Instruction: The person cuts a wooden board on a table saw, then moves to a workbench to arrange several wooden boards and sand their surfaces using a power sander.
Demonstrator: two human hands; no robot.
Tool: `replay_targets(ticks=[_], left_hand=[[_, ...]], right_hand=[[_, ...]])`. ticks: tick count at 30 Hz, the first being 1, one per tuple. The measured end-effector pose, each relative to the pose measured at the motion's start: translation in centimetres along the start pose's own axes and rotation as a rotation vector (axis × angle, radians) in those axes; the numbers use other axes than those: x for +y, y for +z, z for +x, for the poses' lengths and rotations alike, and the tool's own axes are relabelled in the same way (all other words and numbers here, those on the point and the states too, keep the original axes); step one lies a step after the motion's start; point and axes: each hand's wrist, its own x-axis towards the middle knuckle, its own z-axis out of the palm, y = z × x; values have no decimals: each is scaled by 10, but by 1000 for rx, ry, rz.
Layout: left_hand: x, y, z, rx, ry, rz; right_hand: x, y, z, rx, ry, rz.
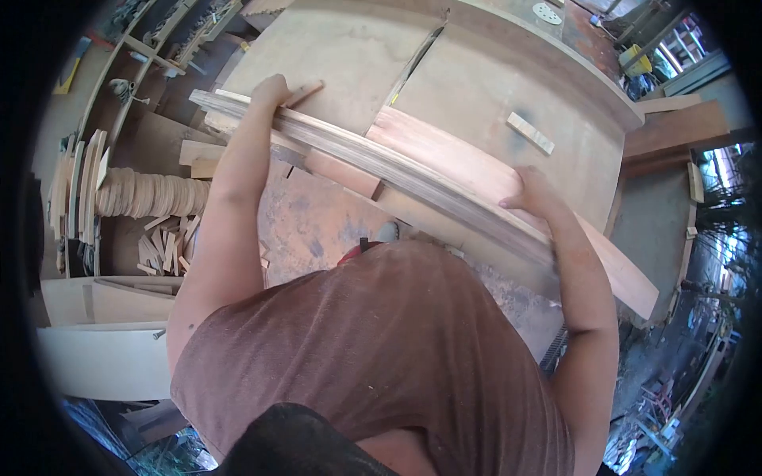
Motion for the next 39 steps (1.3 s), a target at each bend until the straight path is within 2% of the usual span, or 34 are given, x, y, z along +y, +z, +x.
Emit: replay_targets(ticks=[2, 3, 4, 5, 7, 8, 9, 10, 12, 14, 15, 16, 18, 20, 21, 23, 24, 26, 27, 29, 33, 34, 35, 39], left_hand=[[-13, -5, -8, 60, 32, -78], [-14, -4, -24, 103, 139, -222], [-14, -2, -42, 146, 242, -368], [-14, 0, -60, 140, 243, -380], [-13, 6, -88, 192, 469, -503], [-15, 12, -91, 187, 469, -515], [-17, 18, -94, 334, 535, -547], [-19, 22, -96, 487, 595, -577], [-17, 22, -101, 517, 574, -594], [-13, 16, -104, 369, 521, -725], [-9, 18, -103, 203, 499, -883], [0, 15, -106, 208, 504, -896], [25, 7, -123, 29, 572, -947], [53, -17, -141, -258, 645, -1046], [69, -26, -148, -259, 668, -1046], [101, -43, -156, -448, 916, -1409], [116, -42, -155, -457, 947, -1402], [146, -42, -153, -170, 907, -1417], [155, -48, -157, -171, 942, -1411], [157, -83, -180, -336, 952, -1603], [187, -124, -212, -308, 1114, -1563], [198, -131, -220, -258, 1239, -1506], [211, -138, -230, -206, 1359, -1445], [277, -166, -291, -264, 1533, -1371]], right_hand=[[-14, -7, 6, -43, 119, -7], [-16, -9, 14, -47, 129, -15], [-17, -12, 23, -121, 218, 0], [-17, -15, 31, -195, 308, 16], [-11, -20, 41, -233, 311, -16], [-11, -20, 43, -268, 308, -35], [-11, -16, 41, -274, 318, -44], [-13, -12, 40, -195, 296, -41], [-9, -6, 36, -118, 275, -50], [-7, -5, 32, -5, 265, -129], [-5, -6, 27, 0, 271, -138], [-14, -10, 22, 49, 263, -110], [-22, -20, 13, 102, 267, -90], [-23, -29, 3, 139, 320, -30], [-24, -32, -2, 155, 334, -33], [-26, -35, -13, 395, 189, 12], [-21, -39, -19, 418, 208, 7], [-12, -51, -28, 524, 154, -67], [-9, -57, -38, 551, 168, -72], [-12, -71, -55, 675, 71, -66], [-15, -96, -114, 764, 90, -116], [-12, -97, -131, 833, 83, -124], [-5, -98, -146, 899, 73, -131], [53, -88, -207, 1083, 45, -97]])
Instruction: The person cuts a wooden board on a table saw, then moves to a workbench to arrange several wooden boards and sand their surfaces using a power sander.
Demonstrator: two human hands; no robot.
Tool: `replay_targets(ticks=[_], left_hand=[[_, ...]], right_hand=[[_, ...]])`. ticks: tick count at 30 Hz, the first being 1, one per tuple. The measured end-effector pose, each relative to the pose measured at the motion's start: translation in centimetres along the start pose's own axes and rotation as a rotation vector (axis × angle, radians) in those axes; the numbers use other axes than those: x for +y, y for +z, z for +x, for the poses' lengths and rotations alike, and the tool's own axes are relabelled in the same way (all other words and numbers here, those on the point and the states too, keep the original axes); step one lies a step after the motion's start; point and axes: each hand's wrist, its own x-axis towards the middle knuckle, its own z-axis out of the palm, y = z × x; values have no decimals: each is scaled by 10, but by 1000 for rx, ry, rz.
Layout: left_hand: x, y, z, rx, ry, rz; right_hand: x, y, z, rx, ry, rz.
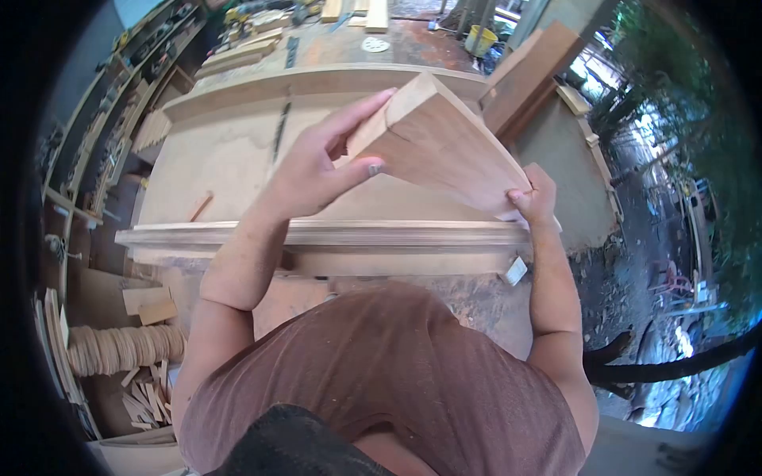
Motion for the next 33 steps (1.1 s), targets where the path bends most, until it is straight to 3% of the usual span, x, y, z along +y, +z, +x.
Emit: replay_targets(ticks=[5, 9, 15, 17, 21, 25, 27, 29, 30, 32, 33], left_hand=[[-18, 103, 85, -126, 61, 115], [-16, 174, 148, -173, 101, 159], [-35, 241, 205, -71, 68, 441], [-44, 258, 217, 108, 97, 819], [-62, 263, 251, 109, 13, 860], [-102, 258, 278, 97, -91, 780], [-129, 258, 292, 72, -164, 799], [-161, 264, 300, 138, -110, 307], [-171, 265, 307, 148, -118, 315], [-183, 275, 309, 115, -355, -116], [-189, 287, 308, 125, -377, -124]], right_hand=[[98, -51, -44, 175, 74, 101], [160, -92, -72, 172, 148, 127], [189, -114, -103, 106, 340, 257], [196, -115, -113, 85, 355, 224], [189, -114, -119, 117, 459, 57], [220, -110, -133, 51, 504, 184], [249, -101, -137, -65, 569, 65], [264, -98, -129, -46, 537, 170], [274, -97, -127, -15, 524, 262], [305, -93, -118, -115, 607, 329], [321, -94, -117, -203, 688, 386]])
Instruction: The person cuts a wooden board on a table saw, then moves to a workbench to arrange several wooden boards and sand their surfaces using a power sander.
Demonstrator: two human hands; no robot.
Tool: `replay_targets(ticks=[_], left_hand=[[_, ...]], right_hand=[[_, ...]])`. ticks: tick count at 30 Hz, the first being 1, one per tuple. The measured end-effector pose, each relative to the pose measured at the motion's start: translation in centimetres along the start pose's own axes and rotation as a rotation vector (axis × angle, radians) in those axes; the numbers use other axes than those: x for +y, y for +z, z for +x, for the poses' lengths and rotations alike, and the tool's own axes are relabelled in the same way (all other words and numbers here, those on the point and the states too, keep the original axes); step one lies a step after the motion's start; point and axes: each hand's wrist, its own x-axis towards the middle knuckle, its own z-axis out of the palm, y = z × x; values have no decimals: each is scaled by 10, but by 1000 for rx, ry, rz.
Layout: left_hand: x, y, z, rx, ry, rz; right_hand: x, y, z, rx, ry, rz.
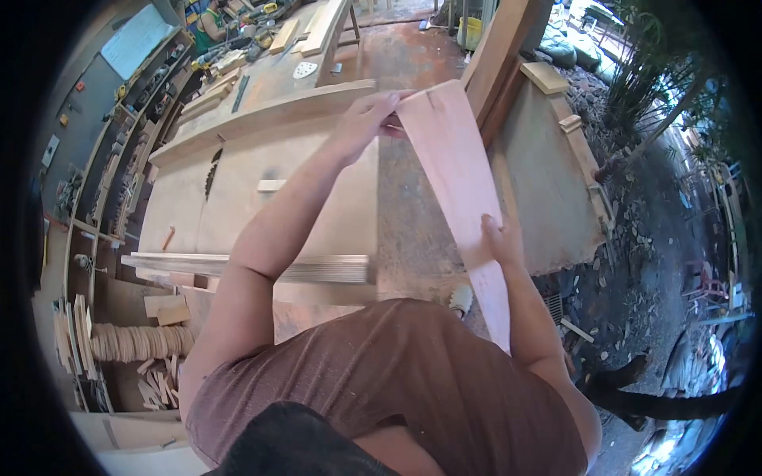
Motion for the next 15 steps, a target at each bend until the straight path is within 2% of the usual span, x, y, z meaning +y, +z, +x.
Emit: replay_targets(ticks=[1, 3, 4, 6, 10, 13, 15], left_hand=[[-2, 9, 4, 10, 3, -16], [-16, 26, 24, 35, 4, -121], [-19, 41, 30, 39, -18, -113], [-21, 68, 45, 79, 19, -133], [-44, 102, 75, 184, 40, -128], [-69, 122, 77, 180, -51, -125], [-91, 131, 79, 95, -209, -1]], right_hand=[[5, -4, 13, -12, -2, -1], [16, -8, 31, 106, -133, 11], [28, -13, 39, 94, -117, 23], [44, -24, 59, -75, 38, 138], [44, -48, 84, -83, -18, 231], [38, -58, 94, -38, -18, 183], [32, -62, 105, -41, -11, 176]])
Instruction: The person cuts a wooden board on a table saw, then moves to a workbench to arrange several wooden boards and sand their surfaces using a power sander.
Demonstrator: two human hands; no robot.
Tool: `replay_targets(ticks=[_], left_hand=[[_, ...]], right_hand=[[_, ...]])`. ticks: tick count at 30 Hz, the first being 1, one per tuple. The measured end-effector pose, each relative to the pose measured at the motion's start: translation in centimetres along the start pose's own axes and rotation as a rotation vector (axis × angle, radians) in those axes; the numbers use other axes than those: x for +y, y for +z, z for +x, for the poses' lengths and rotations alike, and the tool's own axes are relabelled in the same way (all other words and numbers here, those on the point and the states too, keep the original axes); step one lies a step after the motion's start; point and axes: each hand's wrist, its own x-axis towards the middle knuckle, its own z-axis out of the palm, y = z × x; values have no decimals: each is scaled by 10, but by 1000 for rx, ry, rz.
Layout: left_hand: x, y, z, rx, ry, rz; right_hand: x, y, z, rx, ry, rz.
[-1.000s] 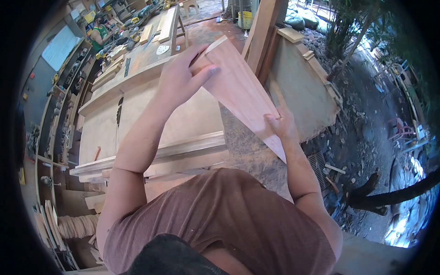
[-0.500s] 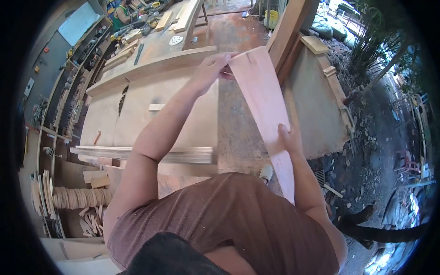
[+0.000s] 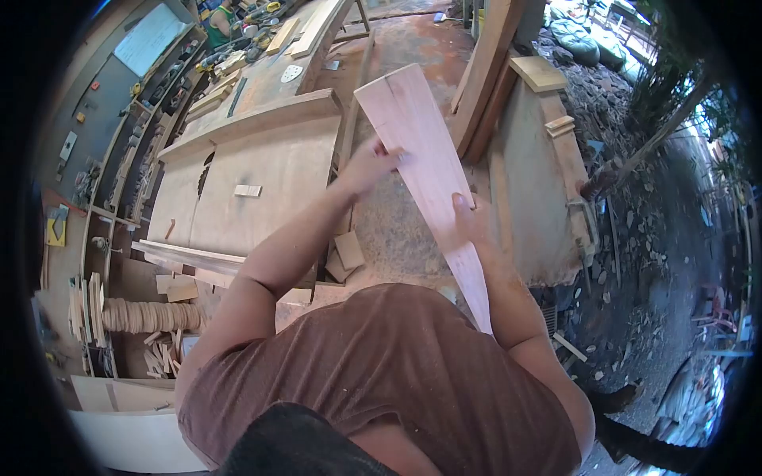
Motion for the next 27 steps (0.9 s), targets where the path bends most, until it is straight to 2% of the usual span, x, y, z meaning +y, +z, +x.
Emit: replay_targets(ticks=[2, 3, 6, 8, 10, 12, 14, 15, 16, 17, 18, 20, 21, 22, 23, 25, 27], left_hand=[[-53, 7, 9, -100, -77, -83], [-60, 16, 7, -152, -110, -81], [-105, 33, 8, -214, -237, -81], [-143, 43, 30, -336, -126, -17], [-133, 60, 33, -325, -66, -99], [-117, 62, 56, -313, -11, -180], [-108, 55, 86, -46, 11, -384], [-100, 41, 106, -35, 22, -382], [-90, 25, 129, 59, 28, -384], [-85, 10, 149, 151, 30, -389], [-79, -4, 168, 155, 39, -397], [-63, -37, 211, 336, 184, -579], [-50, -64, 234, 348, 205, -585], [-43, -90, 249, 450, 154, -414], [-35, -114, 256, 544, 89, -242], [-6, -163, 275, 577, 186, -412], [17, -216, 292, 651, 214, -398]], right_hand=[[13, 2, 20, -10, -30, -28], [17, 2, 32, -18, -51, -60], [-8, 3, 56, 16, -173, 42], [-34, 4, 80, 3, -155, 33], [-57, 3, 111, -4, -130, 19], [-79, 8, 151, 14, -277, -28], [-107, 23, 192, -13, -308, 48], [-120, 34, 220, -21, -336, 127], [-127, 47, 253, -28, -344, 126], [-134, 58, 287, -94, -369, 159], [-140, 67, 317, -161, -398, 188], [-155, 91, 365, -181, -481, 86], [-165, 106, 392, -199, -559, -2], [-158, 116, 412, -302, -533, 41], [-149, 121, 422, -318, -524, 38], [-129, 127, 443, -433, -426, -42], [-65, 129, 467, -413, -397, -132]])
